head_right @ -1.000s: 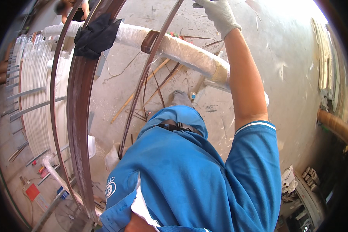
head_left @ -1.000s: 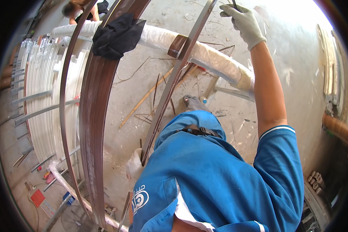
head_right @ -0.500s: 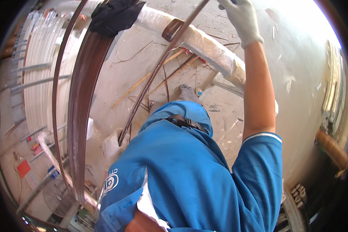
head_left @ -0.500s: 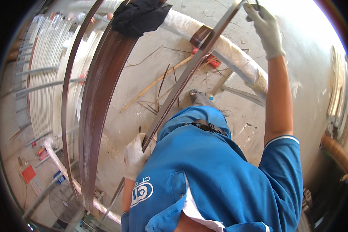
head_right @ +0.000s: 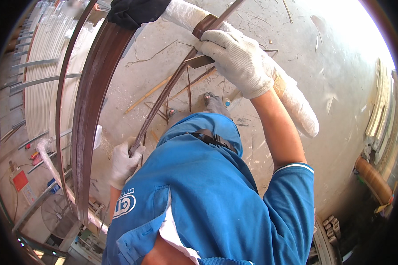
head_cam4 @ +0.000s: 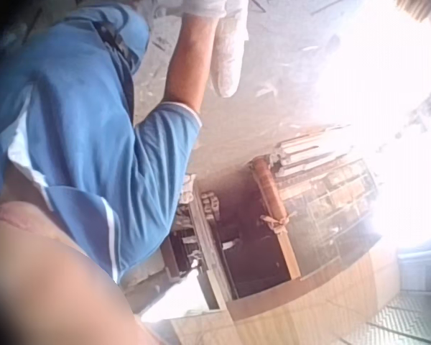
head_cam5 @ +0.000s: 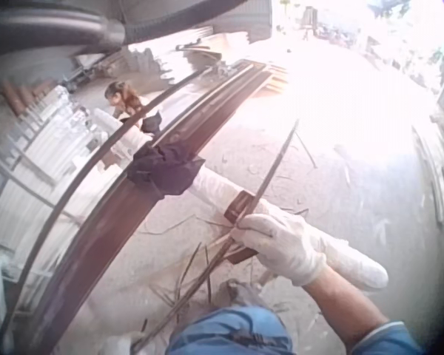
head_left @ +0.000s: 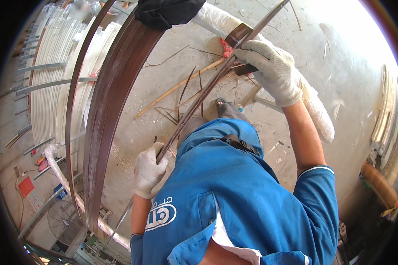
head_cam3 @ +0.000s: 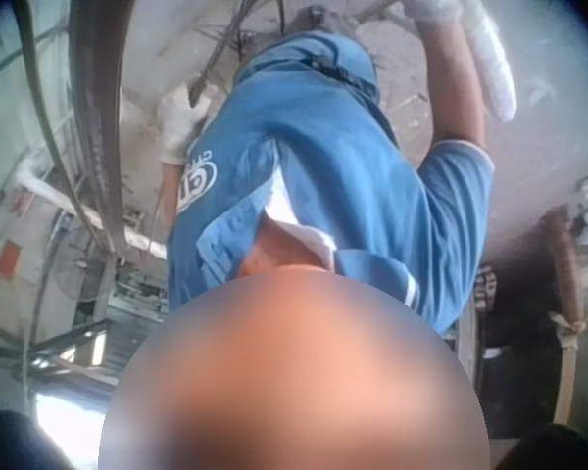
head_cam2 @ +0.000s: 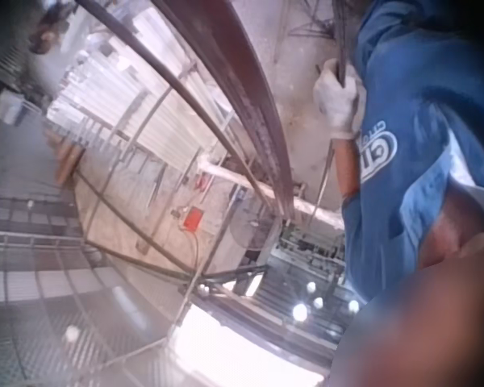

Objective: The person scrapes a long curved wooden strip with a small handheld tool, removing thin shavings along its length. The person holds the strip with one hand and scrapes with the other, occasionally repositioning the strip to continue the work.

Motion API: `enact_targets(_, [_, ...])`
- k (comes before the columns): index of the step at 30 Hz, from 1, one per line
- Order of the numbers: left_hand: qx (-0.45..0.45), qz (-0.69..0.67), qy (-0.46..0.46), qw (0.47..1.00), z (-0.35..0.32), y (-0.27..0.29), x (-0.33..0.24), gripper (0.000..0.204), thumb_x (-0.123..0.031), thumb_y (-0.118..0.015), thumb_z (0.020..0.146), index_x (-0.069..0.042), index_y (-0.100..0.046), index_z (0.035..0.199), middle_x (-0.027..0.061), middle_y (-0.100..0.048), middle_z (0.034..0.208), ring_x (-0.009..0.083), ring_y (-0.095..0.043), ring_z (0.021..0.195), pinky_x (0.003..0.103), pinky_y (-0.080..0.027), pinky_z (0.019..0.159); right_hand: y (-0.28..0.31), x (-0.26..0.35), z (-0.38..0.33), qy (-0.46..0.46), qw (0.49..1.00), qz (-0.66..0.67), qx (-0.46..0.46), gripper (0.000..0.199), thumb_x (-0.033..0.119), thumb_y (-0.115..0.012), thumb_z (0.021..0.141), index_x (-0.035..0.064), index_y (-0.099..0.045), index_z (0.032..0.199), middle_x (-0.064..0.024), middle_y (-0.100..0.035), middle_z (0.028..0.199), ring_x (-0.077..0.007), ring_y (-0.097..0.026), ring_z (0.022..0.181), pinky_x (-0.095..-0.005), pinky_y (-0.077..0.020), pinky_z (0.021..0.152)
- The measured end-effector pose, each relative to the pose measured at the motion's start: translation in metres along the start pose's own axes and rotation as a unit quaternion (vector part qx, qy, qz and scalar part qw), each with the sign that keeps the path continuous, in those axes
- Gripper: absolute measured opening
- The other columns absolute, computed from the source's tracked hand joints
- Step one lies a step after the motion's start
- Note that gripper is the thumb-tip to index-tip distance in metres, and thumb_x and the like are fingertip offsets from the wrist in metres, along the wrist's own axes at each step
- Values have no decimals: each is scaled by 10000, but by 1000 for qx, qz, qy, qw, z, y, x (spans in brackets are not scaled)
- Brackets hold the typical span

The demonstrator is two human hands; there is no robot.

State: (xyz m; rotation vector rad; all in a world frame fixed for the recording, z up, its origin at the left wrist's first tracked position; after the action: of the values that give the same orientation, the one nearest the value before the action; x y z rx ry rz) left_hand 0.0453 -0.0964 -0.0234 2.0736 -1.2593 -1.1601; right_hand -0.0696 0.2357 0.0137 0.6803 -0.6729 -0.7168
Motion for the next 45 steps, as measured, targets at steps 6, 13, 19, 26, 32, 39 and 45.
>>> enact_targets(6, [-4,-21,-37,999,3,8,-7,222,-211,-719,870,-4,-639,878,114,-549,621,197,-498,551,371,-425,562,-4,2,-5,-72,995,12,65,339,1,-725,731,98,-701,1055,-49,-665,1105,-246,-668,1023,-339,-567,845])
enact_targets(13, [-3,-11,-43,999,2,6,-5,219,-223,-715,878,-14,-663,920,144,-606,679,261,-576,620,391,-452,598,-18,10,-33,-223,888,399,39,188,-80,-581,924,43,-643,1052,-75,-653,1147,-168,-632,1074,-310,-535,917])
enact_targets(19, [-36,-5,-92,995,1,7,-5,274,-254,-738,885,6,-684,952,163,-637,692,276,-613,617,398,-469,602,-24,3,-45,-299,847,430,-95,111,1,-541,1005,36,-605,1088,-59,-651,1178,-81,-586,919,-244,-522,799])
enact_targets(26, [-14,67,-105,992,2,0,4,300,-282,-716,904,-7,-684,1019,232,-695,845,423,-670,797,465,-506,690,-25,34,-48,-332,710,618,-63,175,253,-558,1051,86,-609,1066,-16,-674,837,3,-354,525,-177,-287,482])
enact_targets(32, [-40,96,-130,986,3,0,1,276,-252,-705,892,-20,-679,1040,220,-701,859,422,-679,834,476,-522,720,-19,27,-52,-406,842,349,-72,255,259,-653,996,18,-706,934,-3,-679,761,-36,-511,662,-228,-427,609])
enact_targets(39, [-63,149,-119,980,-3,-15,-4,313,-268,-707,885,-39,-661,1094,211,-708,832,394,-698,797,482,-533,713,-46,-17,-58,-506,761,390,-119,243,318,-748,939,75,-730,925,52,-596,686,-25,-436,563,-203,-324,519])
enact_targets(45, [-53,171,-151,972,-1,-19,-5,255,-281,-665,921,-48,-601,1002,200,-696,824,386,-707,755,485,-556,680,-68,-14,-63,-500,681,513,-152,167,249,-737,953,89,-695,976,98,-498,643,10,-316,447,-178,-212,403])
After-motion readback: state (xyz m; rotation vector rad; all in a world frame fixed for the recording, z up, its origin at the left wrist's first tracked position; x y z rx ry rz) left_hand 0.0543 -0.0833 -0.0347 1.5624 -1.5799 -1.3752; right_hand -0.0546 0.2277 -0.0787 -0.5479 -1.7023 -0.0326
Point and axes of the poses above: each hand's wrist, its own z-axis towards the middle knuckle, its own y-axis out of the back of the hand, x = y × z, the point moved 7 cm from there along z, towards the middle knuckle
